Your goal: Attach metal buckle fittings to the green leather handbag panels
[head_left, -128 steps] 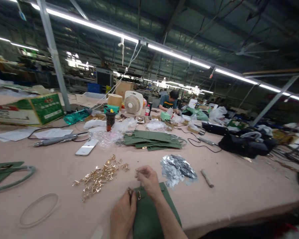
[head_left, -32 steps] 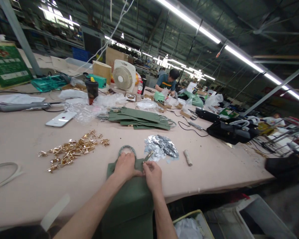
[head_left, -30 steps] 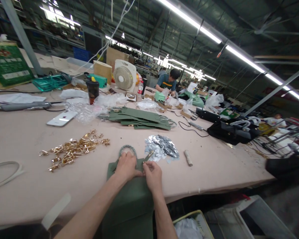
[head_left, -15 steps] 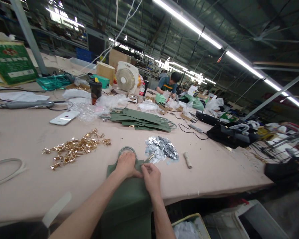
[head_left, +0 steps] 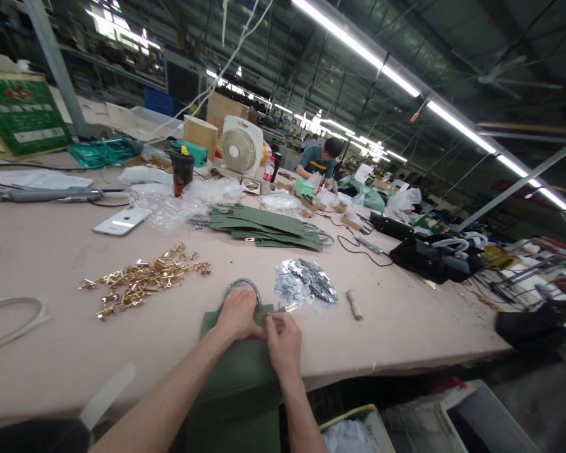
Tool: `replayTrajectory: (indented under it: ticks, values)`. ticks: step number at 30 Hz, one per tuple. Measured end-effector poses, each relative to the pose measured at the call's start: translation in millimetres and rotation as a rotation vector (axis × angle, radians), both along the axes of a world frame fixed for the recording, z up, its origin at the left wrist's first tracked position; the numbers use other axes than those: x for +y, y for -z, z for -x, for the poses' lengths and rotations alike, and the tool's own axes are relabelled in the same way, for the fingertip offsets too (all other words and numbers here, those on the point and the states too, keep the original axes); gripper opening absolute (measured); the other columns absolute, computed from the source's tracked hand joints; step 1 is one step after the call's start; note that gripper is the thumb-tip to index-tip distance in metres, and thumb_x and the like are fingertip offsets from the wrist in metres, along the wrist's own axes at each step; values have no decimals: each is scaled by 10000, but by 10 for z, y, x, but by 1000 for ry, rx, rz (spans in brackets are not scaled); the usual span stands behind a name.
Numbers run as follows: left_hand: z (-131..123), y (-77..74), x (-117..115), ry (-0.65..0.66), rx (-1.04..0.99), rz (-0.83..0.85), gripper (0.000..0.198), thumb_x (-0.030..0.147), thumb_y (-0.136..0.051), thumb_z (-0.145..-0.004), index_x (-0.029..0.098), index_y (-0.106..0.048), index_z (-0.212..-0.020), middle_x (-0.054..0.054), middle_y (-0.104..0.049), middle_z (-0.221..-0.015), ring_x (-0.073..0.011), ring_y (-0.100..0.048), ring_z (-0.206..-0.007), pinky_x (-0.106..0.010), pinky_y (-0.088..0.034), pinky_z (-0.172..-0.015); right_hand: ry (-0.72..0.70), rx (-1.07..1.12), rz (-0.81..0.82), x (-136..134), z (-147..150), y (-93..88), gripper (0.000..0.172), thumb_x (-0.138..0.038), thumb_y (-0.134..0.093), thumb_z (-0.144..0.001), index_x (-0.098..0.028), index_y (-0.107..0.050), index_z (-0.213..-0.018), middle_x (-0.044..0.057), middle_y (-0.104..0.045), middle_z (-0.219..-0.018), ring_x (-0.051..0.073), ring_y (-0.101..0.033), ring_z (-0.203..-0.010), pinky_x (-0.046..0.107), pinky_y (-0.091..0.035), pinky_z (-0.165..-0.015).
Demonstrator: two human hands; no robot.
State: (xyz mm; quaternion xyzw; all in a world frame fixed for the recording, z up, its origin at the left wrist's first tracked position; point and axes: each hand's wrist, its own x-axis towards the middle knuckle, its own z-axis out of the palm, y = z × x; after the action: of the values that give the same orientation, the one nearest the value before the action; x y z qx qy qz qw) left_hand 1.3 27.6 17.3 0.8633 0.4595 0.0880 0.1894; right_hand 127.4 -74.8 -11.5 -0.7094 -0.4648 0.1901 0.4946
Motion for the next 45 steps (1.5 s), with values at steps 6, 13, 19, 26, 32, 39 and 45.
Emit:
replayTrajectory:
  ticks: [6,13,19,26,32,39,45]
  values:
    - [3,-36,-20,0,-8,16,644,517,-795,-575,123,-653,-1064,-208,-669,-1156,-427,-581,-1176,-512,-464,-1012,17,-239,16,-13,68,-65,142,-283,-575,-940,-209,-693,-916,75,-741,-884,246,-712,-844,346,-539,-786]
    - [67,-89,31,28,-64,83,487,462,-752,-634,154,-664,-1001,-173,-698,-1088,-391,-627,-1118,-453,-493,-939,-26,-90,9,-17,0,-38,148,-307,-597,-941,-204,-701,-922,57,-763,-843,229,-734,-784,319,-553,-734]
    - [36,-72,132,-1,-91,190,198,285,-559,-756,179,-678,-873,-142,-748,-971,-322,-694,-932,-392,-497,-800,10,-259,6,-18,115,-9,158,-302,-568,-965,-213,-690,-920,67,-732,-882,240,-700,-832,342,-521,-768]
    - [17,-61,73,-24,-148,184,274,327,-439,-882,171,-663,-855,-157,-745,-960,-303,-682,-921,-395,-472,-822,-7,-241,-35,-22,137,15,204,-301,-554,-984,-217,-738,-962,70,-703,-932,232,-663,-872,345,-512,-794]
    - [61,-82,41,14,-236,151,344,365,-373,-962,195,-630,-810,-119,-723,-923,-268,-658,-932,-369,-460,-842,24,26,-146,-93,35,28,288,-410,-681,-915,-196,-738,-1099,61,-704,-944,195,-662,-786,299,-560,-727]
    - [203,-176,-167,-30,-313,33,257,392,-493,-948,190,-626,-861,-107,-696,-961,-263,-631,-948,-378,-491,-863,36,273,-108,-96,40,144,887,-554,-789,-780,-193,-438,-1510,112,-763,-1127,274,-749,-984,381,-603,-891]
    - [527,-151,-374,31,-481,-171,313,103,-598,-817,226,-613,-1105,-81,-649,-1225,-239,-554,-1208,-374,-432,-1095,48,362,-63,44,-79,267,1070,-622,-842,-665,-166,-404,-1529,59,-757,-955,289,-761,-913,380,-626,-841]
